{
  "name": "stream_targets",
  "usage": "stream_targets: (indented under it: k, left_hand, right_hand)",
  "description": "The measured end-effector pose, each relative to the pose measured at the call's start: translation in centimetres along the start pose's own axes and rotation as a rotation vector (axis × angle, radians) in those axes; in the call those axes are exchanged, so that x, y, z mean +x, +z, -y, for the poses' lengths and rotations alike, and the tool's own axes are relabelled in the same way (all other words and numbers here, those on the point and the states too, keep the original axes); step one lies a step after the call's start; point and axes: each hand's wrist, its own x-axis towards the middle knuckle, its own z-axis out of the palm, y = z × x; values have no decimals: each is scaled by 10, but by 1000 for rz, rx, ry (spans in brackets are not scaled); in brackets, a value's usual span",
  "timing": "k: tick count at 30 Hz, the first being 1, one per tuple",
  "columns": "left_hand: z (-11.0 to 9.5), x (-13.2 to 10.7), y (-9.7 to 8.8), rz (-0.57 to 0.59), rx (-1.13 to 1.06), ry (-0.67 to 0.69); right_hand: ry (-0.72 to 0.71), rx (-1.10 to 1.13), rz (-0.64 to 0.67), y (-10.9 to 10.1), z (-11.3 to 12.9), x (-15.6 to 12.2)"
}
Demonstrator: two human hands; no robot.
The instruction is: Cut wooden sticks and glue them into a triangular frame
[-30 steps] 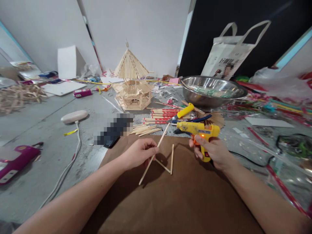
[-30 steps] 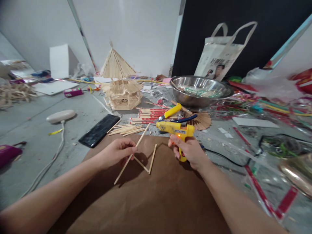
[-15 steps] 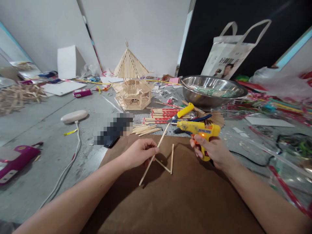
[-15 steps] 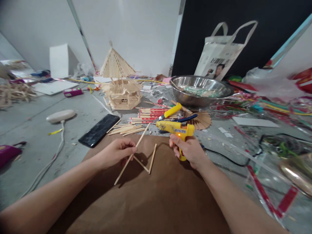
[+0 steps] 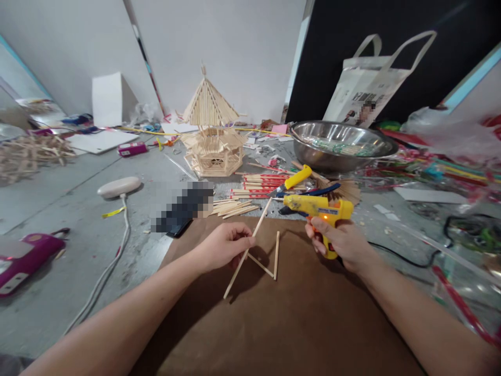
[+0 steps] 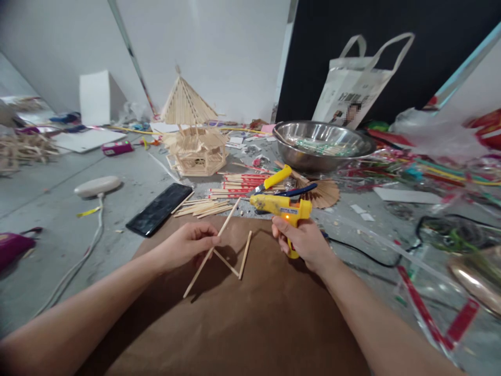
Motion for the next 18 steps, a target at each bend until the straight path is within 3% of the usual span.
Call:
stream_targets:
  k: [11, 18]
  left_hand:
    - [-2, -1, 0, 6, -9, -1]
    - [0, -2, 1, 45, -4, 14]
  right_hand:
    - [6, -8, 12, -1, -1, 0]
    - [9, 13, -110, -1, 5, 0]
